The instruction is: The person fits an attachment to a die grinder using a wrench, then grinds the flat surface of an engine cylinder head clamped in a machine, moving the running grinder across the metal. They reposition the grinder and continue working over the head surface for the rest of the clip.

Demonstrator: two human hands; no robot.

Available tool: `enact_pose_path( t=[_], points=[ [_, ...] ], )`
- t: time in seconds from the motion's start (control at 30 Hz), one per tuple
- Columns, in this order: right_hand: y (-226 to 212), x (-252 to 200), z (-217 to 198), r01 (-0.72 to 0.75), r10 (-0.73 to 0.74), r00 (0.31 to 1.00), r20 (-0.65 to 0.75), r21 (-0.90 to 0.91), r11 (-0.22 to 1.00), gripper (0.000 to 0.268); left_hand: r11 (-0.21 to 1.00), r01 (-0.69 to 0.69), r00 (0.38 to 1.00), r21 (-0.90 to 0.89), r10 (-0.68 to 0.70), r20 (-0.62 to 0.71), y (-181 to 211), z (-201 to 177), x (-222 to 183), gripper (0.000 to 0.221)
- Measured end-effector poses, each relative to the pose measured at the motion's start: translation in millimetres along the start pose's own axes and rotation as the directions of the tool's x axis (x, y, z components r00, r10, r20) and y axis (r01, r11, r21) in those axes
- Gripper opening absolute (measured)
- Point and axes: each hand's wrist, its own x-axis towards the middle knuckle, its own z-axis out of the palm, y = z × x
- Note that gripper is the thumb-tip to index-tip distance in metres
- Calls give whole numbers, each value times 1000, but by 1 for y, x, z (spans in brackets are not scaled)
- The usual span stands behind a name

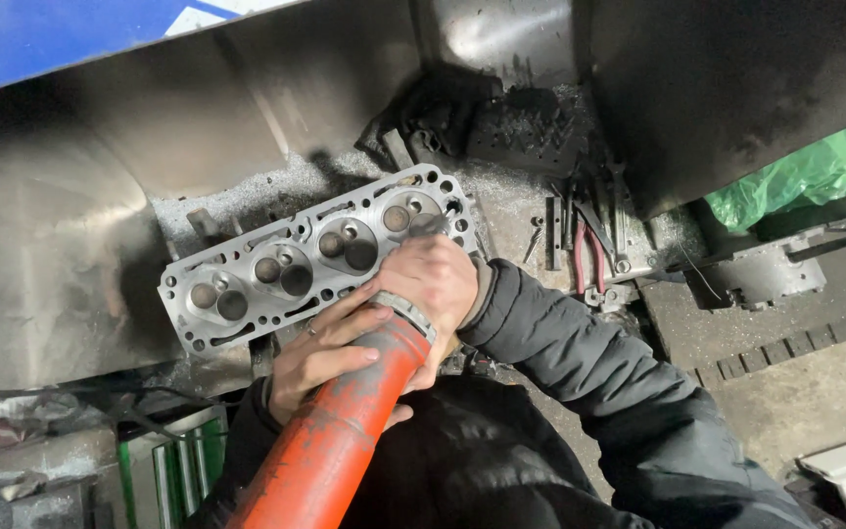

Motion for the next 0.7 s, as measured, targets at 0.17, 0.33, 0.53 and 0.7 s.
enact_pose_path(
  t=[0.17,0.33,0.53,0.7],
  points=[
    [-1,-3,-6,24,-24,1000,8,20,1000,88,1000,-3,1000,20,3,-29,9,12,1,72],
    [3,-12,-9,76,-76,997,-9,81,994,89,998,27,997,51,-23,-76,22,26,7,72],
    [8,-34,-13,123,-122,992,-18,104,987,70,990,-48,997,136,56,-57,33,49,15,68],
    [2,-50,-22,184,-173,980,-102,110,977,63,980,-105,988,170,84,129,44,52,25,55]
  ],
)
